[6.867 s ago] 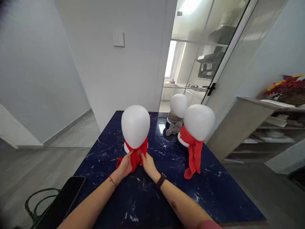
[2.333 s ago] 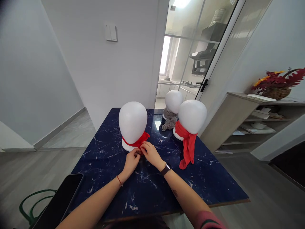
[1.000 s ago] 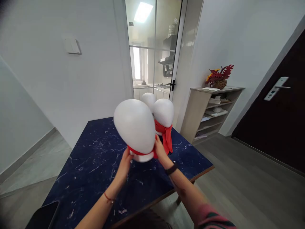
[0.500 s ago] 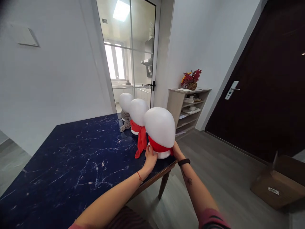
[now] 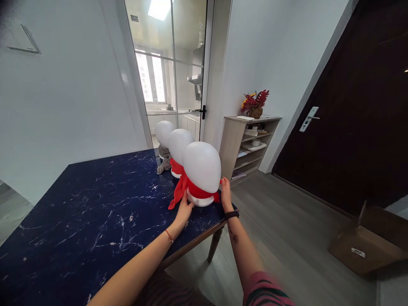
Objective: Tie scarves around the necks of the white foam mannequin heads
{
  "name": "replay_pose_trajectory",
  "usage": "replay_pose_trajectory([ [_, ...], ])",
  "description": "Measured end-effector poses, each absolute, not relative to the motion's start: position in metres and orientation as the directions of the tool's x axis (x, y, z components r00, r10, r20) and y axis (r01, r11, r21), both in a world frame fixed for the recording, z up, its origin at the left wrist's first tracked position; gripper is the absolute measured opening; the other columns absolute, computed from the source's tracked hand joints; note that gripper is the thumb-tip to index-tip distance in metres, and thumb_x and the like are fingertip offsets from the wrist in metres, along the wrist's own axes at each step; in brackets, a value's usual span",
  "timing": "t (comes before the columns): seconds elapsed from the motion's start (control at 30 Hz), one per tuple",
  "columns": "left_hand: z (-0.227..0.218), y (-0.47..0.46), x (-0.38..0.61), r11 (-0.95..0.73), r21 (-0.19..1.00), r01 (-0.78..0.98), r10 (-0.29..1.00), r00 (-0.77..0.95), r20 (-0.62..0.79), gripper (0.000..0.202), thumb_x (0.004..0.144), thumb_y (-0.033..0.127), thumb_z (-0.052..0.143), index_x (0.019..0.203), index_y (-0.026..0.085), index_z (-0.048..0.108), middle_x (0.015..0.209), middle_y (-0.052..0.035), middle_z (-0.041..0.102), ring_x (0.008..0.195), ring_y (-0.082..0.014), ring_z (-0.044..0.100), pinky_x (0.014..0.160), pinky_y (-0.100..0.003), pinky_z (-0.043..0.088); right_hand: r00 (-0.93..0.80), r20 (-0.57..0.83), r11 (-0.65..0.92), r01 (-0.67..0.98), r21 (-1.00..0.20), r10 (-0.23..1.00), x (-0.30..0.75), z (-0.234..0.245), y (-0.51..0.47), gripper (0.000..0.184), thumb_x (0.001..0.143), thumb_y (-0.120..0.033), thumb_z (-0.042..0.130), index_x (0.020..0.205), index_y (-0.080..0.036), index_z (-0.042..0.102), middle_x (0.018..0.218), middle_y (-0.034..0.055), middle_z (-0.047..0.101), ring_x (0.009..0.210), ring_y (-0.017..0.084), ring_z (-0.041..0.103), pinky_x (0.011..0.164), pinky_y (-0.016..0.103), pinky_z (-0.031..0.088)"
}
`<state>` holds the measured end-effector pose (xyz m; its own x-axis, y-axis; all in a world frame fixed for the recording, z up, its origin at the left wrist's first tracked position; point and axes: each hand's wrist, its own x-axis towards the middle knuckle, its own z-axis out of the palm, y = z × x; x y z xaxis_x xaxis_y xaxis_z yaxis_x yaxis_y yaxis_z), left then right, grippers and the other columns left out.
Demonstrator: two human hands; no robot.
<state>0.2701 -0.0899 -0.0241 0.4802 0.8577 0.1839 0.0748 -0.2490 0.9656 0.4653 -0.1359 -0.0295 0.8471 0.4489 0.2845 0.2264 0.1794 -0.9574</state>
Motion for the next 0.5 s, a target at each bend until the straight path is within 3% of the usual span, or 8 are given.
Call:
replay_pose_trajectory([
  [0.1, -0.020, -0.094, 0.233, -0.253, 0.964, 0.077, 0.827, 0.534, 0.175, 0.064, 0.064, 0.008, 0.049, 0.127, 0.015, 0.047, 0.134, -0.0126, 0.049, 0.126, -0.0243, 0.043, 0.107, -0.040, 0.031, 0.950, 0.302, 0.020, 0.302, -0.953, 0.072, 0.446, -0.044, -0.188, 0.051, 0.082, -0.053, 0.040, 0.114, -0.015, 0.049, 0.111, 0.0124, 0.058, 0.099, 0.021, 0.056, 0.091, 0.038, 0.042],
  [0.13, -0.017, -0.096, 0.216, -0.275, 0.957, 0.096, 0.820, 0.543, 0.180, 0.059, 0.065, 0.009, 0.050, 0.124, 0.015, 0.050, 0.131, -0.0123, 0.051, 0.123, -0.0244, 0.046, 0.105, -0.040, 0.034, 0.949, 0.314, -0.023, 0.314, -0.949, -0.002, 0.432, -0.051, -0.206, 0.047, 0.083, -0.052, 0.041, 0.112, -0.016, 0.049, 0.107, 0.0117, 0.058, 0.095, 0.021, 0.057, 0.088, 0.038, 0.043],
  [0.17, -0.015, -0.097, 0.198, -0.326, 0.940, 0.100, 0.811, 0.540, 0.224, 0.055, 0.068, 0.010, 0.049, 0.122, 0.018, 0.051, 0.130, -0.0104, 0.052, 0.120, -0.0232, 0.048, 0.103, -0.040, 0.036, 0.938, 0.346, -0.065, 0.346, -0.936, 0.018, 0.414, -0.059, -0.222, 0.042, 0.084, -0.050, 0.043, 0.109, -0.017, 0.050, 0.103, 0.0110, 0.059, 0.092, 0.022, 0.057, 0.084, 0.037, 0.044],
  [0.2, -0.012, -0.098, 0.181, -0.406, 0.908, 0.104, 0.786, 0.548, 0.288, 0.051, 0.071, 0.011, 0.049, 0.121, 0.021, 0.052, 0.127, -0.0088, 0.054, 0.118, -0.0220, 0.049, 0.101, -0.039, 0.038, 0.920, 0.384, -0.095, 0.390, -0.916, 0.081, 0.393, -0.065, -0.236, 0.036, 0.084, -0.048, 0.044, 0.104, -0.019, 0.052, 0.098, 0.0102, 0.060, 0.088, 0.022, 0.058, 0.080, 0.037, 0.046],
  [0.27, -0.007, -0.097, 0.148, -0.553, 0.820, 0.147, 0.712, 0.594, 0.374, 0.037, 0.077, 0.014, 0.046, 0.111, 0.024, 0.057, 0.112, -0.0070, 0.060, 0.106, -0.0207, 0.055, 0.094, -0.038, 0.043, 0.818, 0.452, -0.101, 0.514, -0.852, 0.356, 0.347, -0.071, -0.251, 0.024, 0.086, -0.042, 0.046, 0.093, -0.022, 0.055, 0.085, 0.0080, 0.063, 0.076, 0.022, 0.060, 0.071, 0.035, 0.048],
  [0.37, -0.003, -0.087, 0.112, -0.697, 0.671, 0.254, 0.650, 0.619, 0.441, 0.021, 0.081, 0.019, 0.044, 0.092, 0.024, 0.061, 0.086, -0.0051, 0.063, 0.081, -0.0199, 0.059, 0.075, -0.035, 0.048, 0.385, 0.500, 0.098, 0.709, -0.698, 0.775, 0.281, -0.058, -0.239, 0.017, 0.088, -0.031, 0.044, 0.094, -0.025, 0.059, 0.084, 0.0062, 0.067, 0.072, 0.020, 0.062, 0.066, 0.032, 0.048],
  [0.43, 0.002, -0.080, 0.095, -0.767, 0.576, 0.282, 0.615, 0.580, 0.534, 0.016, 0.080, 0.019, 0.046, 0.082, 0.025, 0.060, 0.075, -0.0040, 0.062, 0.070, -0.0189, 0.058, 0.066, -0.033, 0.048, 0.046, 0.433, 0.254, 0.751, -0.609, 0.900, 0.243, -0.041, -0.210, 0.020, 0.089, -0.025, 0.042, 0.095, -0.025, 0.060, 0.084, 0.0039, 0.069, 0.072, 0.018, 0.063, 0.067, 0.029, 0.047],
  [0.5, 0.011, -0.079, 0.078, -0.840, 0.493, 0.224, 0.530, 0.528, 0.663, 0.011, 0.075, 0.020, 0.051, 0.075, 0.026, 0.061, 0.070, -0.0032, 0.062, 0.064, -0.0184, 0.057, 0.061, -0.034, 0.048, -0.272, 0.363, 0.435, 0.739, -0.515, 0.891, 0.210, -0.027, -0.171, 0.016, 0.085, -0.026, 0.048, 0.088, -0.023, 0.063, 0.079, 0.0028, 0.069, 0.069, 0.018, 0.063, 0.063, 0.027, 0.046],
])
